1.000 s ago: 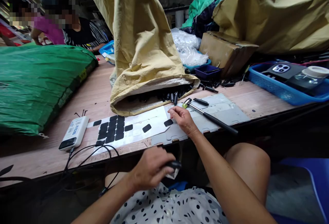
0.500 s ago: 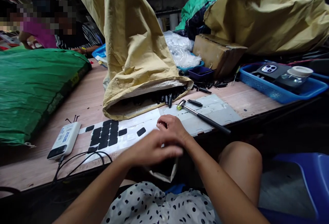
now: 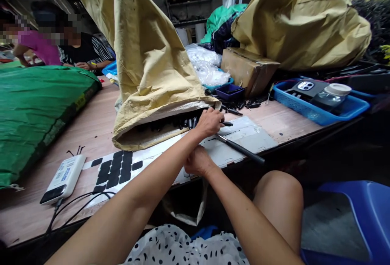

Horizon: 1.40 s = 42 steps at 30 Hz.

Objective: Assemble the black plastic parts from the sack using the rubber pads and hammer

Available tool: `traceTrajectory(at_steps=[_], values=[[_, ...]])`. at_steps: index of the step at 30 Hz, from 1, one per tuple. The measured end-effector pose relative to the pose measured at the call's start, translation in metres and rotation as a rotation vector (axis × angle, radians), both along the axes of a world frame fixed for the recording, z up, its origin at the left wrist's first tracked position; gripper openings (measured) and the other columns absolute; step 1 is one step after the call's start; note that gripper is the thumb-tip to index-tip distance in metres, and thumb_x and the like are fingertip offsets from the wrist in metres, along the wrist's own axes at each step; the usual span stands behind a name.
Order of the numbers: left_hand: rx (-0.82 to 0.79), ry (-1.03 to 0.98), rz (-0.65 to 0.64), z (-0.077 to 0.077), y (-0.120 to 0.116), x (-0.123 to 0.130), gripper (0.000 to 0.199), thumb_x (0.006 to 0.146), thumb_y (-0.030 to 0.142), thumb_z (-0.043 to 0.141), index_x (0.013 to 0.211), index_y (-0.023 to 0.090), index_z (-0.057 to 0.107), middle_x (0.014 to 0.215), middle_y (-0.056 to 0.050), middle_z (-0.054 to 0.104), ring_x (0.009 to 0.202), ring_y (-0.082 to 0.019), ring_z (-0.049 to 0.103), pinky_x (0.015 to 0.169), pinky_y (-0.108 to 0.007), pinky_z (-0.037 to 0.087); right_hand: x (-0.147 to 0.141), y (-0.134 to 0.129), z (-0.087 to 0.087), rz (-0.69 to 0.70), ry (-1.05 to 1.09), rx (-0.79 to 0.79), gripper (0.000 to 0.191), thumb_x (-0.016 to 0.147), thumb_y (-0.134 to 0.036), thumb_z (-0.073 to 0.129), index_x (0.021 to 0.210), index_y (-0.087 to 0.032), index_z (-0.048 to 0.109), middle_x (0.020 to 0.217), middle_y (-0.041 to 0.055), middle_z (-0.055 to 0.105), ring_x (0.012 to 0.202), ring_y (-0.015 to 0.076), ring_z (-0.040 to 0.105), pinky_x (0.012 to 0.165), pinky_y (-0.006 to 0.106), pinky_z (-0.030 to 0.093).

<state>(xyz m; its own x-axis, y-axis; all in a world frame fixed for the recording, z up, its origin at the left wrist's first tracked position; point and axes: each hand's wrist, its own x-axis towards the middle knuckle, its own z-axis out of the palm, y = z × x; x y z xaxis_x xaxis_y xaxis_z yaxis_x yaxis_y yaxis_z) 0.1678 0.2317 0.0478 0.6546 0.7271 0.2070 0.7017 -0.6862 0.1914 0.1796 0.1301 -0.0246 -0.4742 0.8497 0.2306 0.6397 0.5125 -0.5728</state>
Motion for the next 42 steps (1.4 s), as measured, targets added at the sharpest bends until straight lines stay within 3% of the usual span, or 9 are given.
traceTrajectory(at_steps=[4,6,12,15,21,25,31,38,42], values=[[0.012,-0.296,0.161,0.029,-0.025,-0.059,0.014,0.089,0.029,0.070,0.103,0.024,0.070,0.098,-0.003,0.073,0.102,-0.026,0.055,0.092,-0.039,0.040,-0.001,-0.006,0.005,-0.022,-0.004,0.110,0.011,0.085,-0.019,0.055,0.085,-0.019,0.066,0.088,0.0091,0.070,0.088,0.0246,0.061,0.077,0.034,0.044],[0.007,-0.418,0.246,0.031,-0.047,-0.100,0.014,0.087,0.027,0.072,0.100,0.024,0.069,0.100,-0.001,0.073,0.102,-0.024,0.056,0.091,-0.037,0.042,-0.001,-0.009,0.007,-0.098,0.018,0.232,0.015,0.090,-0.020,0.052,0.084,-0.020,0.065,0.086,0.0076,0.067,0.087,0.0222,0.058,0.078,0.032,0.043],[-0.214,-0.505,0.444,-0.028,-0.118,-0.189,0.013,0.079,0.019,0.074,0.090,0.023,0.069,0.094,-0.001,0.071,0.097,-0.023,0.058,0.087,-0.035,0.045,0.031,-0.008,0.013,-0.571,0.081,0.433,0.017,0.091,-0.023,0.053,0.097,-0.018,0.069,0.095,0.0098,0.065,0.089,0.0239,0.054,0.083,0.036,0.040],[-0.248,-0.497,0.434,-0.050,-0.133,-0.196,0.015,0.079,0.019,0.074,0.093,0.023,0.069,0.097,-0.001,0.070,0.100,-0.023,0.057,0.090,-0.037,0.044,0.067,-0.002,0.013,-0.846,-0.100,0.352,0.032,0.085,-0.033,0.062,0.114,-0.020,0.068,0.108,0.0134,0.061,0.098,0.0300,0.050,0.080,0.040,0.037],[-0.234,-0.436,0.449,-0.052,-0.132,-0.191,0.018,0.078,0.028,0.079,0.094,0.025,0.071,0.095,0.000,0.070,0.101,-0.024,0.055,0.092,-0.039,0.039,0.106,0.002,0.008,-0.732,-0.361,0.185,0.024,0.093,-0.038,0.053,0.092,-0.018,0.066,0.098,0.0124,0.061,0.094,0.0287,0.052,0.076,0.039,0.036],[-0.240,-0.442,0.447,-0.054,-0.130,-0.192,0.018,0.077,0.029,0.079,0.094,0.025,0.072,0.094,0.000,0.071,0.097,-0.023,0.056,0.090,-0.038,0.040,0.085,-0.008,0.016,-0.645,-0.166,0.243,0.021,0.095,-0.035,0.051,0.091,-0.019,0.065,0.096,0.0108,0.063,0.086,0.0243,0.056,0.072,0.036,0.041],[-0.239,-0.477,0.453,-0.059,-0.129,-0.193,0.019,0.077,0.028,0.080,0.095,0.026,0.074,0.093,0.001,0.072,0.097,-0.023,0.056,0.090,-0.037,0.041,0.026,-0.048,0.033,-0.241,0.207,0.177,0.029,0.100,-0.030,0.048,0.122,-0.025,0.066,0.103,0.0070,0.069,0.093,0.0213,0.066,0.082,0.033,0.051],[-0.238,-0.437,0.498,-0.057,-0.130,-0.191,0.015,0.076,0.028,0.082,0.089,0.025,0.075,0.088,0.000,0.070,0.093,-0.022,0.055,0.085,-0.036,0.040,0.005,-0.076,0.030,-0.255,-0.062,0.222,0.034,0.102,-0.027,0.046,0.130,-0.029,0.065,0.091,0.0042,0.065,0.079,0.0191,0.065,0.066,0.029,0.047],[-0.224,-0.476,0.474,-0.059,-0.129,-0.192,0.020,0.076,0.027,0.082,0.094,0.026,0.074,0.094,0.001,0.072,0.097,-0.022,0.055,0.089,-0.037,0.040,0.009,-0.076,0.032,-0.335,-0.028,0.255,0.034,0.102,-0.029,0.047,0.132,-0.030,0.064,0.096,0.0036,0.066,0.085,0.0185,0.066,0.069,0.028,0.047]])
